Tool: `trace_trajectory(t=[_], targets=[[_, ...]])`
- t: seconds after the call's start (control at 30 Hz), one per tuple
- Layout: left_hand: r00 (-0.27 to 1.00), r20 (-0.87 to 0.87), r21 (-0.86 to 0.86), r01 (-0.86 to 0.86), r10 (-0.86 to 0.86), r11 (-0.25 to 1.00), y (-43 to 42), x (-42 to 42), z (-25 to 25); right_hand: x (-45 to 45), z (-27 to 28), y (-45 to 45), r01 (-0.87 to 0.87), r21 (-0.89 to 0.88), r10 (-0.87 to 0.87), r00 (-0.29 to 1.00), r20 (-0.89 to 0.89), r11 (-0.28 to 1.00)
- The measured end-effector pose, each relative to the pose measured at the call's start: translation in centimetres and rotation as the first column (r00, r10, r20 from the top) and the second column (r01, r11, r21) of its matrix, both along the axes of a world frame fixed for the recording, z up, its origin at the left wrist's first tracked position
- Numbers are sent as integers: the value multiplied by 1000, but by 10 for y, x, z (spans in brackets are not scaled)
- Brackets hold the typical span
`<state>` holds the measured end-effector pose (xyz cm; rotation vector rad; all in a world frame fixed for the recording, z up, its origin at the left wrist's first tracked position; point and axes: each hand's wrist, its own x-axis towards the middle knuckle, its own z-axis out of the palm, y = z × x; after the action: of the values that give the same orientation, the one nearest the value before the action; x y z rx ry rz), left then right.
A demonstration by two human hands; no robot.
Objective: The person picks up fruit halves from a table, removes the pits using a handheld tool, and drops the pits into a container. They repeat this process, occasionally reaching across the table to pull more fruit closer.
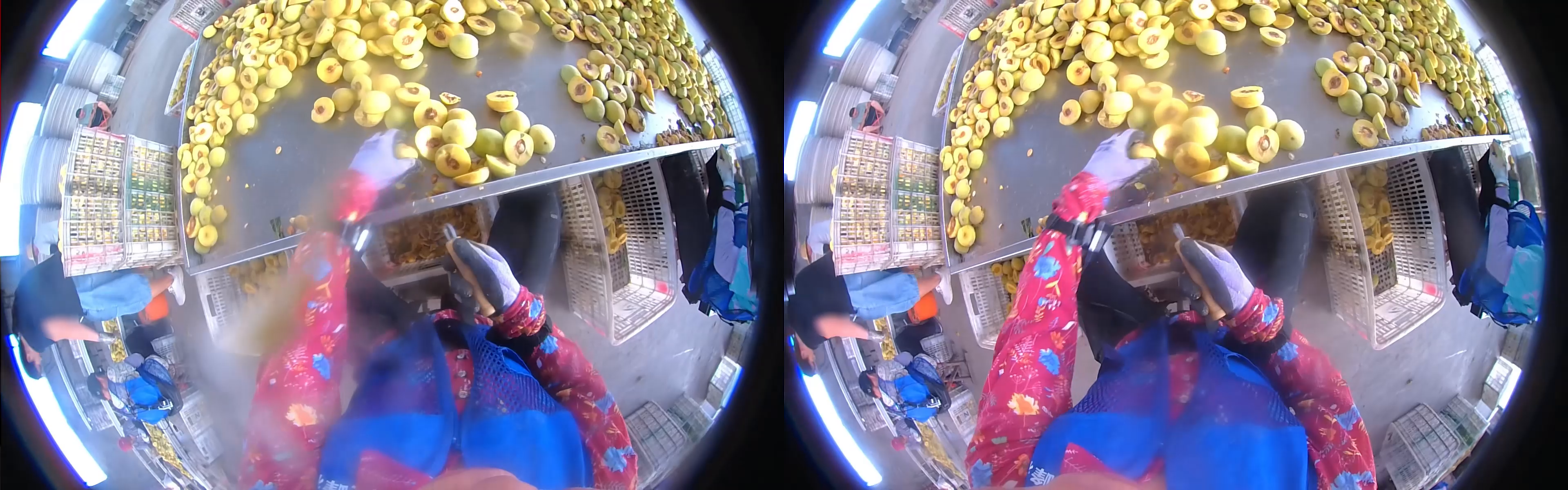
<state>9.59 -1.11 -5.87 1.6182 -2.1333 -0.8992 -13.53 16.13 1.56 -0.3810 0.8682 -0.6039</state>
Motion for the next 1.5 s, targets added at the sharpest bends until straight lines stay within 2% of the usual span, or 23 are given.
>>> trace_trajectory(t=[0.03,0.1,0.2,0.23,0.33,0.37,0.4,0.43,0.47,0.5,0.57,0.73,0.77,0.83,0.87,0.9,0.97,1.03,1.1,1.2,1.3,1.37,1.5], targets=[[956,-275,213,-37,96,976,7,12,2,3,3,-2,12,-95,-20,997,-80,995],[817,-521,387,-32,247,921,39,19,15,9,-3,-6,-49,-271,-30,959,-280,961],[828,-487,324,-123,277,938,106,19,28,24,-5,-10,-260,-646,-126,863,-488,717],[863,-409,319,-169,296,933,120,31,-10,26,-6,-9,-366,-738,-163,828,-536,567],[901,-424,19,-95,95,995,151,8,42,33,-1,-3,-544,-769,-264,730,-631,336],[949,-314,-190,-93,30,977,164,8,38,35,1,3,-469,-701,-175,751,-637,537],[982,-188,-390,-64,-11,919,172,6,34,36,1,8,-455,-725,-203,757,-620,517],[934,-330,-75,-170,136,983,177,2,30,37,0,11,-441,-749,-231,764,-603,495],[845,-403,234,-277,353,932,180,-5,31,38,0,14,-428,-772,-257,770,-583,471],[838,-471,106,-256,275,961,180,-19,56,39,2,15,-450,-782,-260,768,-585,431],[444,-624,588,-274,643,761,176,-33,92,40,6,16,-492,-798,-264,766,-587,347],[538,-676,283,-441,503,852,183,-38,70,45,2,24,-558,-723,-265,686,-678,408],[571,-663,213,-476,484,853,184,-40,69,46,0,24,-565,-745,-305,684,-663,354],[376,-773,300,-492,511,817,184,-48,65,47,-9,22,-581,-794,-409,689,-598,181],[380,-758,302,-516,530,802,186,-47,58,48,-9,20,-587,-807,-465,699,-544,62],[382,-743,304,-538,549,786,188,-46,50,47,-4,19,-456,-802,-263,779,-570,386],[654,-563,94,-557,505,825,193,-42,42,45,12,18,-237,-395,86,928,-363,887],[720,-494,18,-552,487,834,194,-44,43,45,11,18,-247,-370,101,923,-370,896],[627,-598,81,-572,499,816,191,-53,55,45,2,19,-278,-440,65,896,-440,854],[537,-606,421,-409,587,809,187,-39,50,43,-15,25,-330,-638,-103,833,-543,696],[-51,-733,651,-341,678,678,188,-38,44,42,-12,25,-360,-774,-238,810,-537,521],[511,-749,248,-374,422,893,191,-20,44,38,-13,27,-491,-795,-275,758,-591,355],[894,-375,-108,-307,247,946,192,-27,85,44,-4,29,-423,-718,-112,816,-567,553]])
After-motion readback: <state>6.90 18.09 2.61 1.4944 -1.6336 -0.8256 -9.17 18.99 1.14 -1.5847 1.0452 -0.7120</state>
